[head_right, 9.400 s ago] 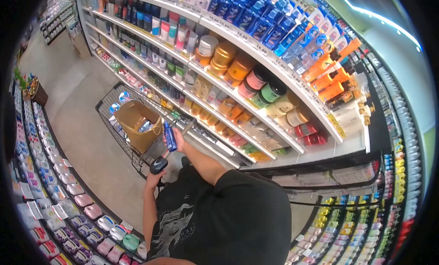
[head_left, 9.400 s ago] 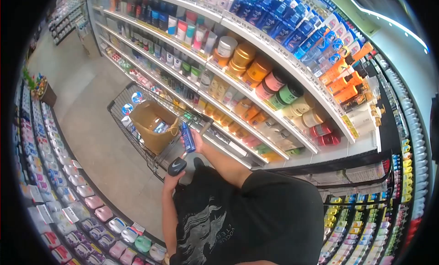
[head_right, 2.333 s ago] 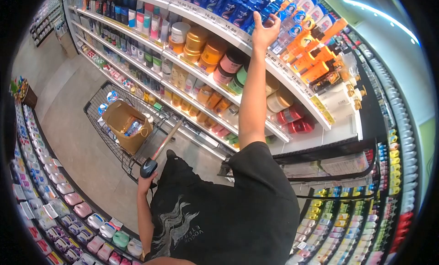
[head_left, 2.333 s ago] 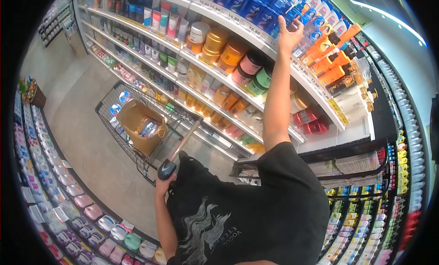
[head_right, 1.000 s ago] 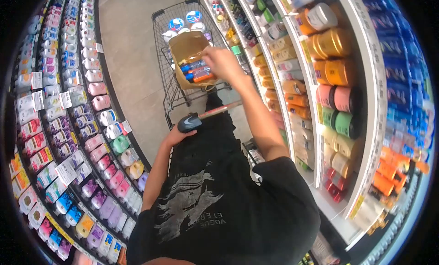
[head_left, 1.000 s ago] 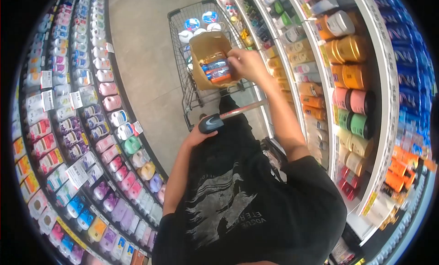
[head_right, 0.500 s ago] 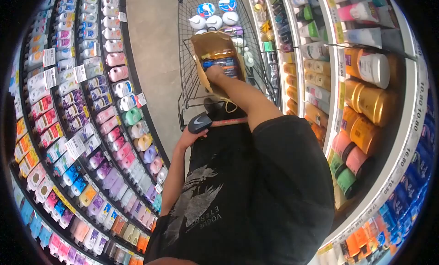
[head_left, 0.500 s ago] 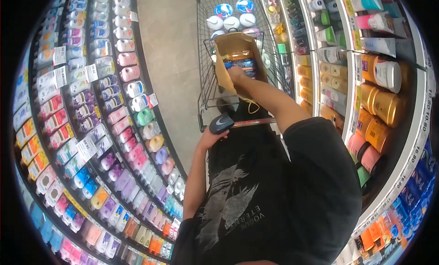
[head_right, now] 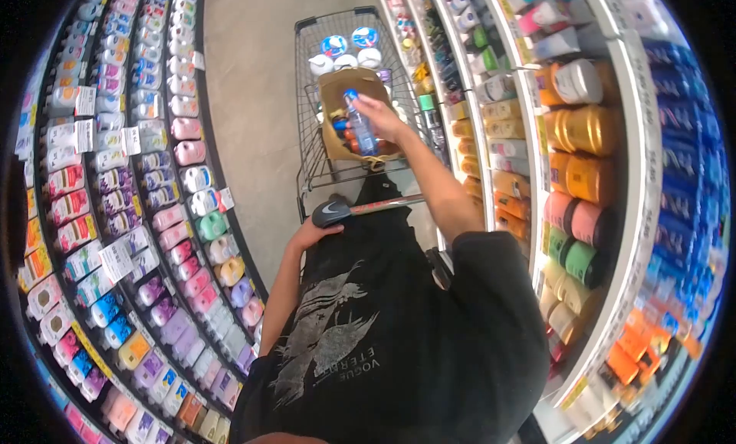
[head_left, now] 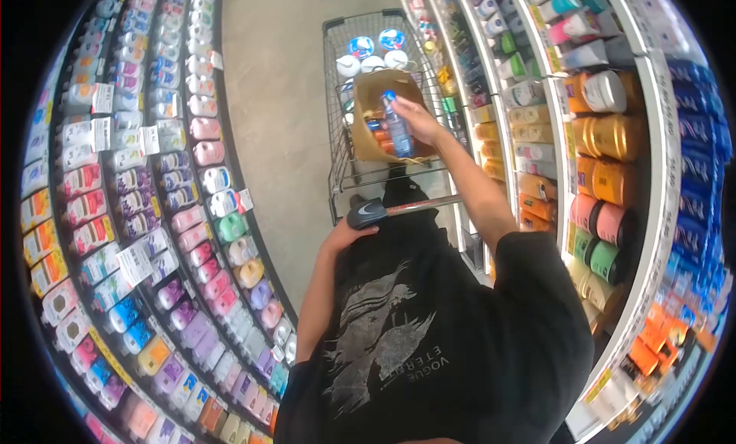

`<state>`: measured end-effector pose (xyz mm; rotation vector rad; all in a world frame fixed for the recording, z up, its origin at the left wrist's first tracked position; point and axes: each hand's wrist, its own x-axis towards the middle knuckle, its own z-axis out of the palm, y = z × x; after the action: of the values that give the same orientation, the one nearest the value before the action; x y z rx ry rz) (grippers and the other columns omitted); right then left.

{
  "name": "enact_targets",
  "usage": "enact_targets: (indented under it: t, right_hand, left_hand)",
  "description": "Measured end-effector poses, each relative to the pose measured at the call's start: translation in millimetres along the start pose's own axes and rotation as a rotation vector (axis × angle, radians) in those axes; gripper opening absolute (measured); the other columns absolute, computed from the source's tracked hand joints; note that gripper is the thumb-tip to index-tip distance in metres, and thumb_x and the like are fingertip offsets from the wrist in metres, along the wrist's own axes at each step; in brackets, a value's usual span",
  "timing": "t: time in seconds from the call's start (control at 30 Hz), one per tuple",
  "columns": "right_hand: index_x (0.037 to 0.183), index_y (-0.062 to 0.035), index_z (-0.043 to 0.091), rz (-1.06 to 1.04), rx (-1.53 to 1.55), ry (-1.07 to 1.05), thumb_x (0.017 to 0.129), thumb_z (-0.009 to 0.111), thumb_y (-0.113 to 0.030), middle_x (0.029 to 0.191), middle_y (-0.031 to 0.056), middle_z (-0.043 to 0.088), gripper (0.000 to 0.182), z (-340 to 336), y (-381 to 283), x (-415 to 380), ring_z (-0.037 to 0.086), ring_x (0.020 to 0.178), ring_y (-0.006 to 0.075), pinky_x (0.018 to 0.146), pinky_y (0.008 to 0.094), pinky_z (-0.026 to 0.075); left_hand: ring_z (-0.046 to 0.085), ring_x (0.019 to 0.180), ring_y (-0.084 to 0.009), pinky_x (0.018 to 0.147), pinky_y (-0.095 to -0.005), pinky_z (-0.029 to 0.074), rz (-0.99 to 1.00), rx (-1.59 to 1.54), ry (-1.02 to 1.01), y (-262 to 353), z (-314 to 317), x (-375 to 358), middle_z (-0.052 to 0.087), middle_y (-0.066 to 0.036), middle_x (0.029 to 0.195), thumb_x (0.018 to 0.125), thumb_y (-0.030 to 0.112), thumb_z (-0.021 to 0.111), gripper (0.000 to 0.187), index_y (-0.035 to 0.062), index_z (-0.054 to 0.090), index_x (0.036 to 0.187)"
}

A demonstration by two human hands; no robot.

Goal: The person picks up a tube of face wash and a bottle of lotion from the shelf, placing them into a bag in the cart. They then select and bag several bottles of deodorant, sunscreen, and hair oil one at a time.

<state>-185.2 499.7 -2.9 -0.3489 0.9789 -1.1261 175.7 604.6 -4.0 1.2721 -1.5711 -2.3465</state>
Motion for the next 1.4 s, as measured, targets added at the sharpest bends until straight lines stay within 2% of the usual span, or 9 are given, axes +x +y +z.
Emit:
enact_targets:
  t: [0.1,0.3,0.53,0.6,0.67,0.8,0.93,1.2,1.4]
  right_hand:
    - [0.145,-0.0148,0.055,-0.227,0.250,-0.050,0.112,0.051,-0.050,0.102,0.0056,0.070,0.049,1,-20,-55,0.072,0.081,0.0184,0.069,0.0340,0.063]
    - [0.137,-0.0054,0.060,-0.388,0.619,0.053,0.111,0.046,-0.056,0.101,0.0098,0.070,0.058,-4,60,-158,0.069,0.083,0.0229,0.073,0.0407,0.059]
    - [0.119,-0.0097,0.050,-0.349,0.107,0.696,0.102,0.076,-0.032,0.110,0.0106,0.067,0.039,37,128,-220,0.074,0.088,0.0252,0.074,0.0504,0.067]
    - [0.119,-0.0119,0.055,-0.386,-0.142,0.707,0.095,0.084,-0.032,0.097,0.0084,0.068,0.042,10,152,-199,0.071,0.079,0.0176,0.065,0.0373,0.062]
    - [0.115,-0.0094,0.063,-0.404,-0.717,0.987,0.096,0.082,-0.030,0.091,0.0036,0.066,0.034,41,133,-204,0.066,0.075,0.0149,0.060,0.0338,0.059]
    - [0.126,-0.0071,0.061,-0.705,-0.178,0.666,0.102,0.075,-0.034,0.101,0.0015,0.064,0.039,53,74,-224,0.065,0.094,0.0103,0.064,0.0311,0.061]
    - [0.115,-0.0098,0.058,-0.848,-0.139,0.970,0.107,0.067,-0.036,0.091,0.0023,0.065,0.029,73,-39,-323,0.064,0.062,0.0127,0.054,0.0288,0.054]
    - [0.121,-0.0065,0.051,-2.199,-0.457,1.405,0.107,0.048,-0.049,0.097,0.0109,0.063,0.045,105,-197,-572,0.066,0.071,0.0206,0.058,0.0363,0.058]
    - [0.127,-0.0031,0.048,-2.205,-0.596,1.720,0.114,0.051,-0.035,0.102,0.0101,0.062,0.035,50,-255,-607,0.064,0.080,0.0181,0.074,0.0333,0.055]
  left_hand:
    - [0.064,0.119,-0.0146,0.109,-0.0322,0.048,-0.110,0.132,-0.068,6,-8,-7,0.073,-0.005,0.129,0.082,0.022,0.094,0.066,0.0023,0.066,0.138]
    - [0.072,0.108,-0.0135,0.103,-0.0308,0.054,0.025,0.021,-0.186,-35,-11,0,0.078,-0.005,0.116,0.090,0.014,0.088,0.050,0.0025,0.068,0.134]
    - [0.068,0.105,-0.0130,0.098,-0.0313,0.053,0.038,0.068,-0.243,-32,-13,-8,0.076,-0.002,0.114,0.088,0.025,0.090,0.049,0.0032,0.072,0.128]
    - [0.067,0.101,-0.0128,0.096,-0.0311,0.052,0.025,0.134,-0.184,-45,-17,-6,0.074,-0.001,0.115,0.084,0.031,0.094,0.059,0.0024,0.071,0.130]
    - [0.068,0.095,-0.0133,0.085,-0.0297,0.053,-0.016,0.153,-0.185,-43,-18,-7,0.075,-0.002,0.111,0.084,0.030,0.093,0.052,0.0024,0.074,0.123]
    - [0.070,0.100,-0.0165,0.087,-0.0312,0.051,-0.022,0.084,-0.212,-68,-23,8,0.073,-0.003,0.107,0.089,0.019,0.086,0.038,0.0017,0.073,0.120]
    - [0.072,0.103,-0.0186,0.090,-0.0326,0.053,0.001,-0.061,-0.257,-46,-8,-6,0.077,-0.007,0.106,0.090,0.013,0.084,0.030,0.0021,0.072,0.115]
    - [0.073,0.098,-0.0169,0.089,-0.0315,0.053,-0.014,-0.022,-0.221,-47,-5,-7,0.080,-0.009,0.105,0.091,0.013,0.084,0.032,0.0015,0.071,0.118]
    - [0.073,0.097,-0.0171,0.088,-0.0314,0.053,-0.010,-0.053,-0.240,-39,-2,-5,0.080,-0.009,0.103,0.091,0.013,0.084,0.036,0.0010,0.069,0.121]
